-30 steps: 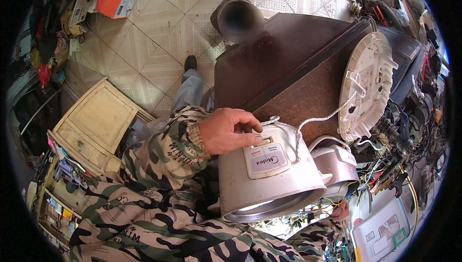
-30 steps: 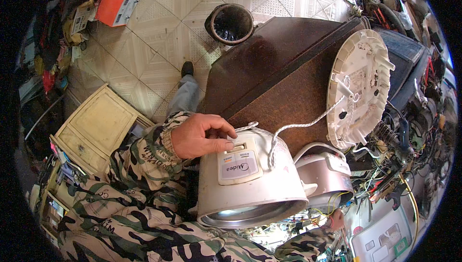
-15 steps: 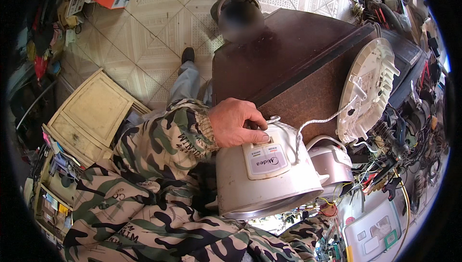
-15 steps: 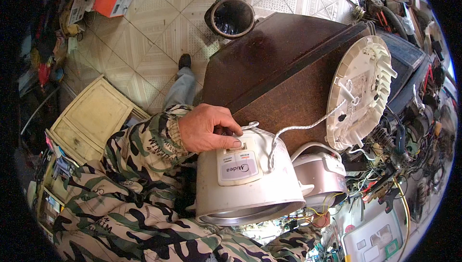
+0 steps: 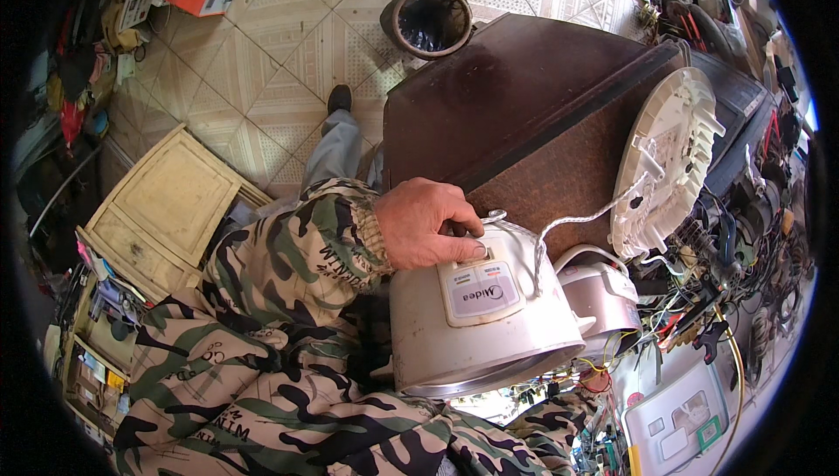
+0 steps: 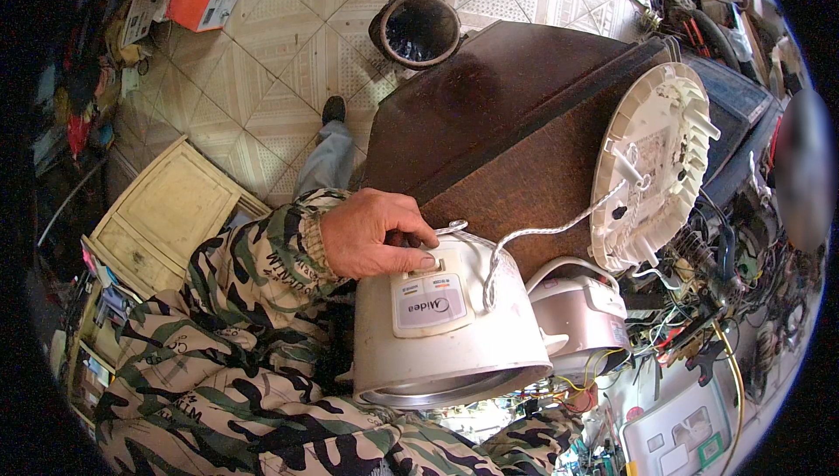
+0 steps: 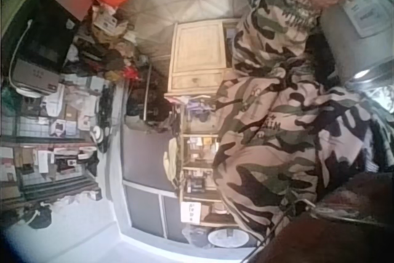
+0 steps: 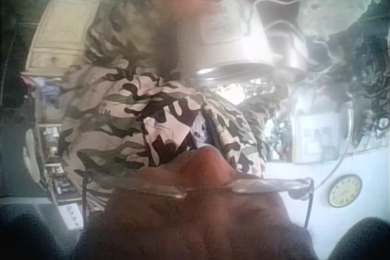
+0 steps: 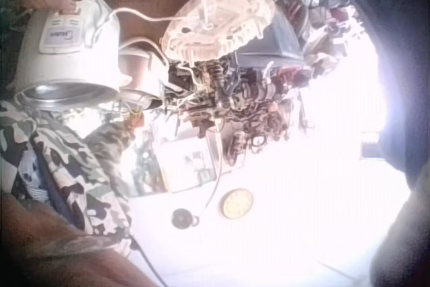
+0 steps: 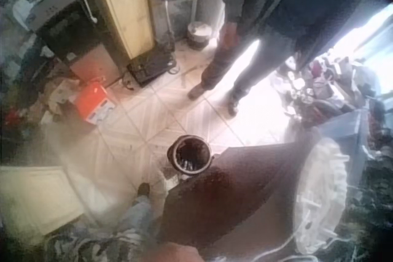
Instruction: The person is repairing a rice cooker. They use a multimeter to test the internal wiring and components. They also handle the cooker's lid and inner pot, placing them on the workbench.
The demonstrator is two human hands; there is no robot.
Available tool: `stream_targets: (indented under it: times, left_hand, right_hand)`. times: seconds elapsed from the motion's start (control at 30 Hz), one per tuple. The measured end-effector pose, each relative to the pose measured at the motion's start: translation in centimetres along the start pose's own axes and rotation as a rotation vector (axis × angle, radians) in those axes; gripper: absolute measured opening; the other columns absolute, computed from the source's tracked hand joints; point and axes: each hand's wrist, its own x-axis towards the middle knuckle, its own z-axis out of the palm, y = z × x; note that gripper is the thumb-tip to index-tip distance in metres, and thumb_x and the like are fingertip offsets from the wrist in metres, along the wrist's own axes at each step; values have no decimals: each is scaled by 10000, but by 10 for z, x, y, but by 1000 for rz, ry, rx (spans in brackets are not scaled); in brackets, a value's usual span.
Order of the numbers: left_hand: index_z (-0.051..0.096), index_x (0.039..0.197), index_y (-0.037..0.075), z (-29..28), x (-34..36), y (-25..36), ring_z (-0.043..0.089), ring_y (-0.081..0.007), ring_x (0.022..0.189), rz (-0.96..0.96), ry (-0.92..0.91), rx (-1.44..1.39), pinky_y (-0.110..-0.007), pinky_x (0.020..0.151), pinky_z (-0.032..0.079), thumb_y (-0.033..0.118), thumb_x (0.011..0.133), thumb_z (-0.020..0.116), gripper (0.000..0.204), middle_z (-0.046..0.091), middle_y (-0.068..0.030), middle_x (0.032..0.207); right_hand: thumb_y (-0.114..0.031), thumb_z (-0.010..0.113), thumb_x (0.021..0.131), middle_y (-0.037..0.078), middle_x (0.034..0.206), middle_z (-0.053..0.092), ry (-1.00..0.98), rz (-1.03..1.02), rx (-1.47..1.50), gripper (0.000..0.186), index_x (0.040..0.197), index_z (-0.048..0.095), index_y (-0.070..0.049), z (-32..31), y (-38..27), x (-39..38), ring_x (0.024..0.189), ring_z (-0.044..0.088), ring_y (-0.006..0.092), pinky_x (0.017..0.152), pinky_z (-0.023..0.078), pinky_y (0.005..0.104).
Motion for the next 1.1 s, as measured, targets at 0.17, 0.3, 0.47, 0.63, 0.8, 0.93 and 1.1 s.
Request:
stream_targets:
  times: [0.17,0.3,0.47,0.63,0.8,0.93,1.1]
  left_hand:
    - [730,949,25,1,-3,1,653,-281,756,202,72,141,-373,673,520,261,817,745,271,668,-140,857]
    - [689,1050,7,3,-9,20,651,-234,830,71,51,131,-357,728,519,183,823,738,291,649,-130,901]
    - [654,1097,-23,-11,-48,-23,597,-120,774,-146,480,-91,-274,697,497,197,893,673,300,653,-45,868]
    - [648,1079,-25,-26,-108,-44,535,-91,659,-243,571,122,-266,587,450,198,932,624,268,622,-21,804]
    - [655,1090,-10,-14,-171,-75,535,-99,635,-299,713,116,-307,565,463,197,928,631,264,620,-31,775]
    - [660,1097,-13,15,-210,-77,558,-107,643,-321,790,59,-318,575,478,179,919,640,262,649,-46,797]
    - [619,1184,-36,42,-234,-89,605,-183,689,-376,724,146,-392,598,508,249,950,620,369,672,-133,894]
  right_hand:
    - [-324,761,812,75,719,645,-16,-641,-482,367,944,701,12,-63,102,-71,588,551,159,522,467,358]
    - [-261,713,843,66,622,634,244,241,124,300,778,699,31,-53,54,-84,586,558,128,545,453,305]
    - [-214,645,895,90,691,666,365,76,231,279,888,681,62,-69,17,-51,631,610,134,588,479,291]
    - [-266,612,930,129,741,694,118,-30,430,341,1020,674,57,-65,-41,8,674,655,162,629,510,307]
    - [-419,646,888,155,738,661,-19,-35,196,429,926,680,7,-37,-73,89,707,642,333,631,485,440]
    - [-469,673,882,136,597,635,101,-19,-11,492,816,676,19,-6,-46,158,539,638,260,520,491,439]
    - [-489,699,845,160,586,615,339,-356,31,469,749,713,-30,31,19,191,535,604,312,539,469,475]
